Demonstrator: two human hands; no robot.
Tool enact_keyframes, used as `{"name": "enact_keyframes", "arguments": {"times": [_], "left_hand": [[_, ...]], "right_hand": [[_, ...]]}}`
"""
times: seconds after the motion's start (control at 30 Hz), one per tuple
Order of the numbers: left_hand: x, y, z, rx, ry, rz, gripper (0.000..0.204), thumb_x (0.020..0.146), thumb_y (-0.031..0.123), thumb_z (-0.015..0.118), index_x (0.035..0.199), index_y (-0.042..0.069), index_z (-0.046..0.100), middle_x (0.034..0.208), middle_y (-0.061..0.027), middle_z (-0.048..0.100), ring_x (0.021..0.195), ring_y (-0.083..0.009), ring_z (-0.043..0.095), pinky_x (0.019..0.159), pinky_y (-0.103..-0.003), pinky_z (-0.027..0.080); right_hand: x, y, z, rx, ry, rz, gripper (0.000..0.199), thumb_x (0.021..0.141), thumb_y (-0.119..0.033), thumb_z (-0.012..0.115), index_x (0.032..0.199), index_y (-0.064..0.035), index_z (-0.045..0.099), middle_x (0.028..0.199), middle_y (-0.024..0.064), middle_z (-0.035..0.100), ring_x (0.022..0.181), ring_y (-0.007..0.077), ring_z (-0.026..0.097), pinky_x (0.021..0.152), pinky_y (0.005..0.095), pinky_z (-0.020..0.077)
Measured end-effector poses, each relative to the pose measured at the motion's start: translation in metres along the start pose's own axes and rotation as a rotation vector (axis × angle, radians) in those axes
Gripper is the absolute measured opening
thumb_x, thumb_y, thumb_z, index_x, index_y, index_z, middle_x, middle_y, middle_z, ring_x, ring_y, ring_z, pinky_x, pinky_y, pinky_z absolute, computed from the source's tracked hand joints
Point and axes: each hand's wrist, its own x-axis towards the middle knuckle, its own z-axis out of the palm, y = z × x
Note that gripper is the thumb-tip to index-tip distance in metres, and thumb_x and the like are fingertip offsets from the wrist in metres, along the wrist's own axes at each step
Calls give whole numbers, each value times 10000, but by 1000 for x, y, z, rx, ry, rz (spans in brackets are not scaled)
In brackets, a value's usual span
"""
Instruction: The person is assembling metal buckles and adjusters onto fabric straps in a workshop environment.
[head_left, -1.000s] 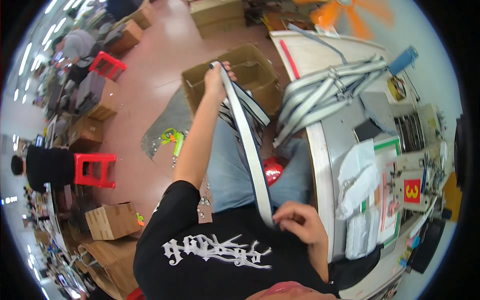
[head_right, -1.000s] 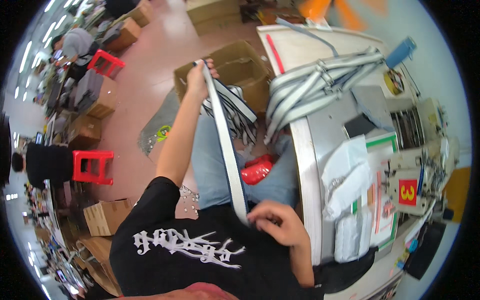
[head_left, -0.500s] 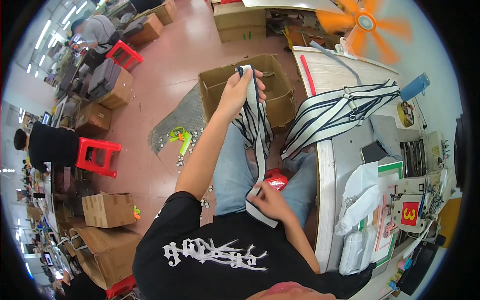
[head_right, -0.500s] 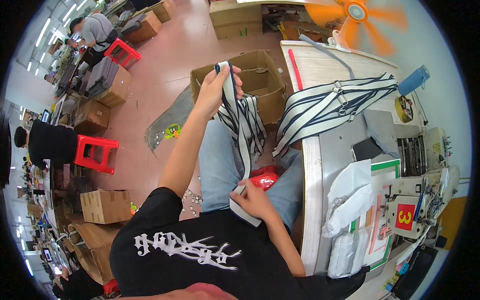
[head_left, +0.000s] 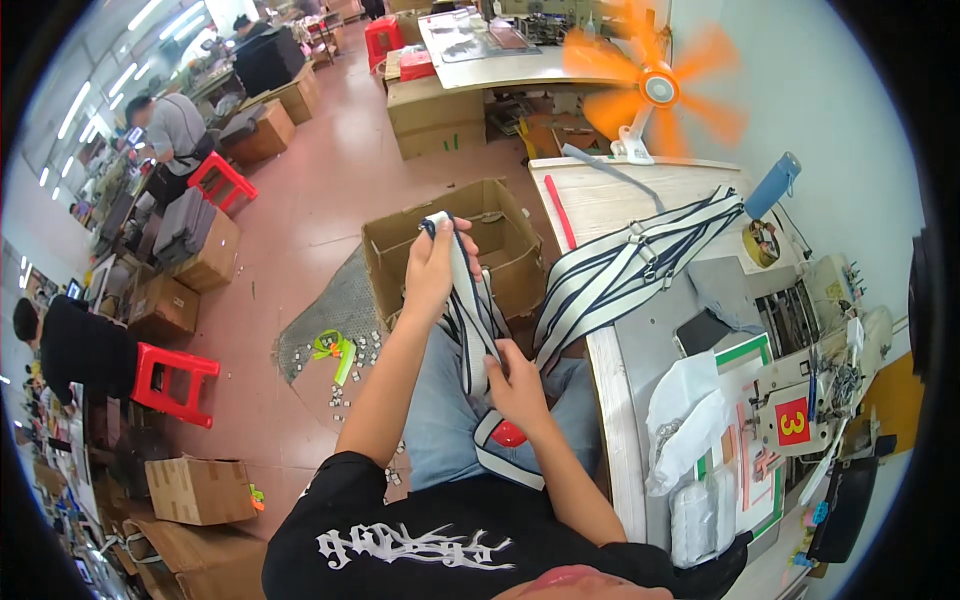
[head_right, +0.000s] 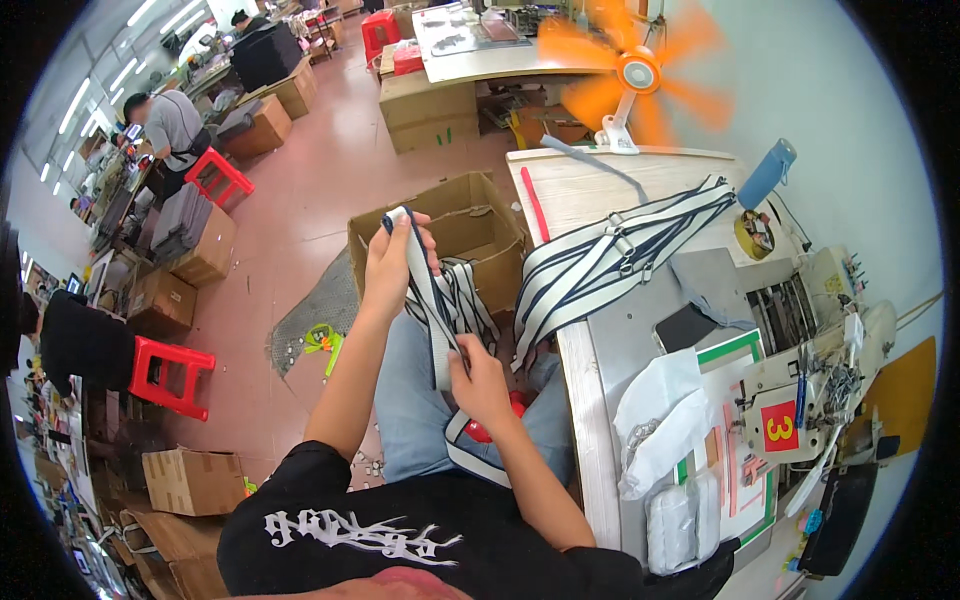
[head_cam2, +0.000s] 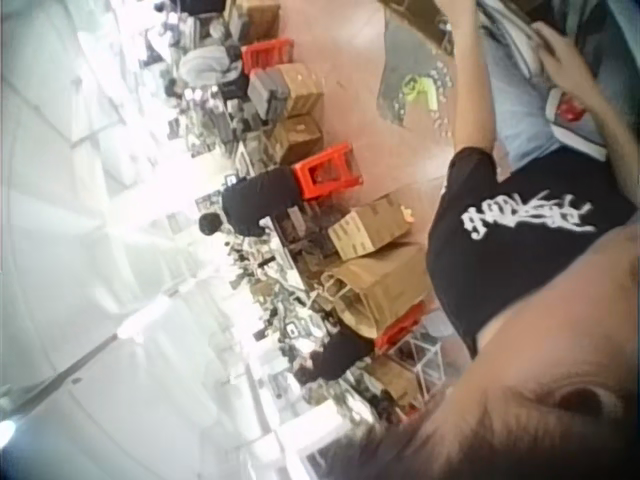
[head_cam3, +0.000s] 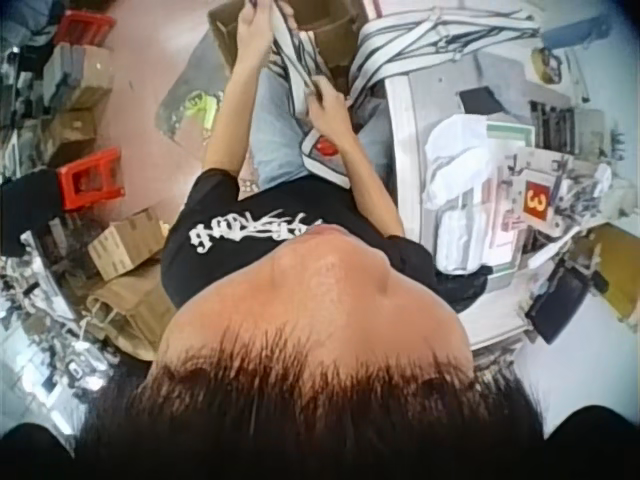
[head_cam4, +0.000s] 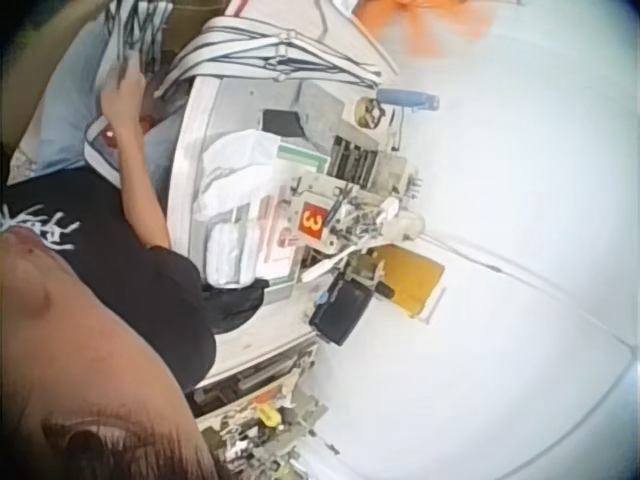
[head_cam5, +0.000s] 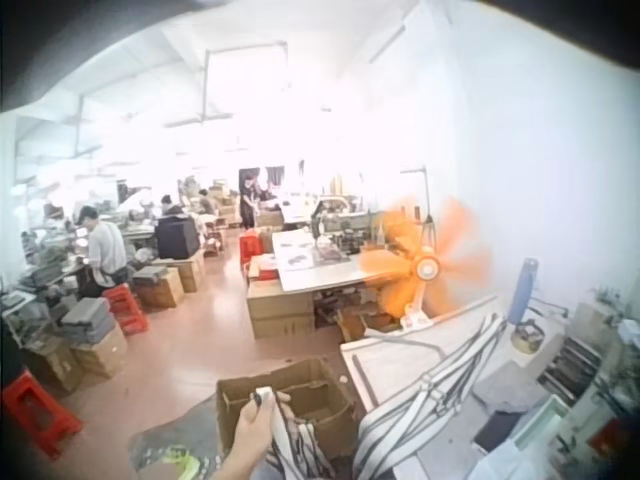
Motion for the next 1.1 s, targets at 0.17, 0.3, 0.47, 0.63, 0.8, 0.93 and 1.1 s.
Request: {"name": "enact_keyframes", "arguments": {"times": [0.17, 0.3, 0.47, 0.63, 0.8, 0.93, 1.1], "left_hand": [[18, 11, -5, 38, 104, 66, 371, 1153, 347, 423, 1180, 17, 590, 851, -61, 656, 656, -154, 667, 601, -331, 603], [31, 21, -13, 41, 113, 134, 366, 1153, 340, 425, 1182, 11, 584, 853, -75, 658, 661, -161, 674, 611, -336, 613], [58, 25, -27, -22, 152, 173, 334, 1147, 335, 445, 1190, 38, 593, 859, -74, 646, 666, -167, 662, 602, -338, 601], [97, 11, -53, -57, 205, 174, 322, 1138, 344, 478, 1199, 43, 575, 863, -62, 622, 643, -163, 608, 580, -340, 565], [148, -62, -132, -99, 308, 48, 326, 1110, 375, 525, 1220, 73, 579, 941, -85, 646, 719, -210, 636, 657, -378, 583], [158, -96, -243, -157, 23, 57, 307, 1123, 348, 482, 1170, 54, 559, 1001, -83, 603, 853, -206, 603, 809, -374, 554], [118, -136, -194, 89, 339, -11, 446, 1158, 397, 348, 1312, 35, 558, 1199, -163, 664, 1055, -294, 663, 903, -403, 580]], "right_hand": [[-16, 25, -29, -234, 161, -206, 272, 971, -51, 667, 1237, -12, 706, 1076, 146, 641, 1006, 285, 667, 833, 360, 528], [-23, -4, -53, -151, 137, -92, 292, 1006, -57, 647, 1290, -2, 604, 1017, 145, 739, 880, 253, 724, 792, 334, 550], [-50, -24, -57, 268, -234, 50, 335, 1079, -36, 523, 1390, -8, 401, 1086, 175, 778, 970, 215, 769, 850, 328, 592], [-100, -55, -69, 605, -359, 195, 582, 1091, 0, 434, 1605, -58, 167, 1175, 282, 705, 1096, 337, 738, 966, 437, 595], [-138, -56, -111, 551, -441, 248, 610, 1080, 11, 421, 1613, -118, 156, 1183, 233, 699, 1057, 295, 745, 955, 407, 592], [-145, -83, -156, 478, -589, 270, 299, 1100, -65, 481, 1398, -53, 506, 1040, 118, 732, 871, 166, 755, 767, 320, 606], [-169, -72, -185, 953, -644, 237, 423, 995, 36, 427, 1381, 61, 596, 1291, 199, 698, 993, 250, 759, 871, 340, 617]]}}
